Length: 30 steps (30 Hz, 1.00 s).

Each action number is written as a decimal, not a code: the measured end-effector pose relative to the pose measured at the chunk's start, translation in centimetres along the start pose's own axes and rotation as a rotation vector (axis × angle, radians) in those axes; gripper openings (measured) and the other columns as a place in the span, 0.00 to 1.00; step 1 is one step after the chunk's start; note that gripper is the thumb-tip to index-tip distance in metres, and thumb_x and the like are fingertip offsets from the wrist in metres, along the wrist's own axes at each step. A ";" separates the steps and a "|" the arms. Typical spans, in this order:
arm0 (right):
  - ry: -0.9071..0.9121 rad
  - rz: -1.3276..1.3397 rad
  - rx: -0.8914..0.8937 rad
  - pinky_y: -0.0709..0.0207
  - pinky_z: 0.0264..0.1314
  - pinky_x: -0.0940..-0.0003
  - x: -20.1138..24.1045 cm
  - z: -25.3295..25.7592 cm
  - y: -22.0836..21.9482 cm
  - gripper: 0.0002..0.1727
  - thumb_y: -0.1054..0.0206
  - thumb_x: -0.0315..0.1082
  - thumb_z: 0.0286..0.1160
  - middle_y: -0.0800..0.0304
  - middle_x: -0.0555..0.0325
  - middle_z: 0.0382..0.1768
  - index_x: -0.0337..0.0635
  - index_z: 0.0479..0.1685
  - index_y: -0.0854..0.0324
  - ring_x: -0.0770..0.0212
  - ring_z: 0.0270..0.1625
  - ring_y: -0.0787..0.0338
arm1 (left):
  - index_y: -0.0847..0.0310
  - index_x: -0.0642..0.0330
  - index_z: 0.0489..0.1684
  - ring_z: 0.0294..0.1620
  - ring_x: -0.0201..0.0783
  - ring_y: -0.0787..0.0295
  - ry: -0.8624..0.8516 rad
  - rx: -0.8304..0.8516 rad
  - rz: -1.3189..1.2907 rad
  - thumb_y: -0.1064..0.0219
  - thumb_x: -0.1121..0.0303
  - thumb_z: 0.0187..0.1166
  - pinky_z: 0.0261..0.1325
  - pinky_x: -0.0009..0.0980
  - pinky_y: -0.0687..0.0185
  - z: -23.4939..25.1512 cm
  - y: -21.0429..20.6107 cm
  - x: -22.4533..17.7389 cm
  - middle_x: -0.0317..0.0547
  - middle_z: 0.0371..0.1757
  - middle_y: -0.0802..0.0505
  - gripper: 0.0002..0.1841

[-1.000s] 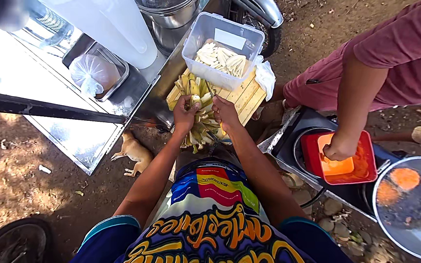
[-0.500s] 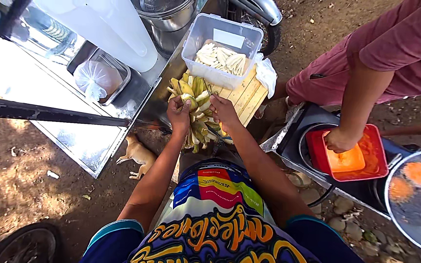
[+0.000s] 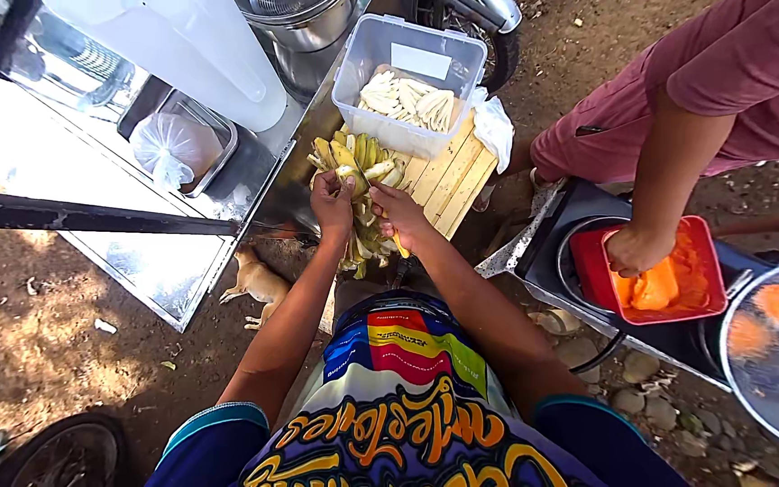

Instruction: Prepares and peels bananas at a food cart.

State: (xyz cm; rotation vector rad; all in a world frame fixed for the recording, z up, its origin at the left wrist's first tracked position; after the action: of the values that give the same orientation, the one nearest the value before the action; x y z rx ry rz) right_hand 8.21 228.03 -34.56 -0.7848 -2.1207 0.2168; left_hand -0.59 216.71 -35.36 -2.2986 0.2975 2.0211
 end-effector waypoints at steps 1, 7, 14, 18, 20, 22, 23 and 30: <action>-0.010 0.012 0.003 0.44 0.10 0.80 0.0 0.0 0.1 0.26 0.44 0.45 0.93 0.32 0.66 0.24 0.55 0.88 0.33 0.72 0.12 0.40 | 0.23 0.68 0.60 0.48 0.39 0.09 0.002 0.007 -0.001 0.26 0.76 0.76 0.52 0.37 0.10 0.1 0.1 0.0 0.52 0.50 0.09 0.17; -0.060 0.042 -0.001 0.44 0.09 0.79 -0.1 0.7 0.2 0.26 0.43 0.45 0.93 0.34 0.66 0.23 0.56 0.87 0.33 0.72 0.12 0.40 | 0.22 0.69 0.59 0.46 0.39 0.08 -0.009 0.026 0.008 0.26 0.78 0.75 0.51 0.36 0.09 0.2 0.3 -0.2 0.53 0.49 0.08 0.17; -0.008 0.004 -0.177 0.50 0.10 0.77 -1.4 0.9 -0.2 0.23 0.42 0.45 0.92 0.35 0.65 0.22 0.59 0.83 0.25 0.71 0.12 0.43 | 0.21 0.68 0.59 0.48 0.39 0.08 -0.038 0.084 0.074 0.26 0.77 0.75 0.54 0.36 0.09 -0.5 0.0 -0.2 0.52 0.51 0.08 0.17; 0.015 0.015 -0.215 0.49 0.11 0.76 -1.7 0.8 -0.2 0.22 0.42 0.45 0.92 0.32 0.64 0.23 0.60 0.82 0.23 0.70 0.13 0.42 | 0.21 0.68 0.60 0.48 0.38 0.08 -0.032 0.100 0.058 0.26 0.79 0.74 0.53 0.36 0.09 -0.7 0.5 -0.2 0.51 0.49 0.07 0.17; 0.011 0.009 -0.219 0.49 0.11 0.76 -1.6 0.7 -0.3 0.22 0.43 0.45 0.93 0.33 0.64 0.24 0.60 0.82 0.23 0.70 0.13 0.42 | 0.22 0.68 0.60 0.48 0.39 0.09 -0.040 0.115 0.027 0.27 0.79 0.74 0.53 0.36 0.10 -0.6 1.1 0.2 0.51 0.49 0.08 0.17; 0.012 0.011 -0.219 0.48 0.11 0.76 -1.6 0.8 -0.3 0.22 0.43 0.44 0.93 0.33 0.64 0.23 0.59 0.81 0.23 0.71 0.13 0.41 | 0.22 0.68 0.61 0.49 0.39 0.09 -0.034 0.115 -0.013 0.27 0.80 0.75 0.55 0.37 0.11 -0.6 1.4 0.4 0.50 0.48 0.09 0.17; 0.011 0.015 -0.220 0.48 0.11 0.76 -1.6 0.8 -0.3 0.22 0.43 0.44 0.93 0.33 0.64 0.23 0.59 0.81 0.23 0.70 0.13 0.41 | 0.23 0.68 0.61 0.49 0.40 0.09 -0.033 0.115 -0.031 0.28 0.80 0.75 0.55 0.38 0.11 -0.5 1.6 0.5 0.51 0.49 0.08 0.18; -0.002 -0.029 -0.195 0.49 0.12 0.76 -1.7 0.8 0.0 0.22 0.43 0.45 0.93 0.34 0.65 0.23 0.59 0.82 0.24 0.70 0.13 0.42 | 0.23 0.68 0.62 0.49 0.41 0.09 -0.023 0.158 -0.082 0.30 0.81 0.76 0.56 0.40 0.10 -0.2 2.7 1.0 0.51 0.49 0.08 0.17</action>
State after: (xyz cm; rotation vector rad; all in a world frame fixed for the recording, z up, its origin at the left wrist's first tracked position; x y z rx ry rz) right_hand 8.35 227.07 -36.20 -0.8655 -2.1755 -0.0049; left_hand -0.78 213.96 -36.11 -2.1559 0.3416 1.9108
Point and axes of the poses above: each hand's wrist, its own z-axis towards the middle knuckle, its own y-axis out of the back of the hand, x = y × z, the point moved 2 cm from there along z, towards the middle knuckle
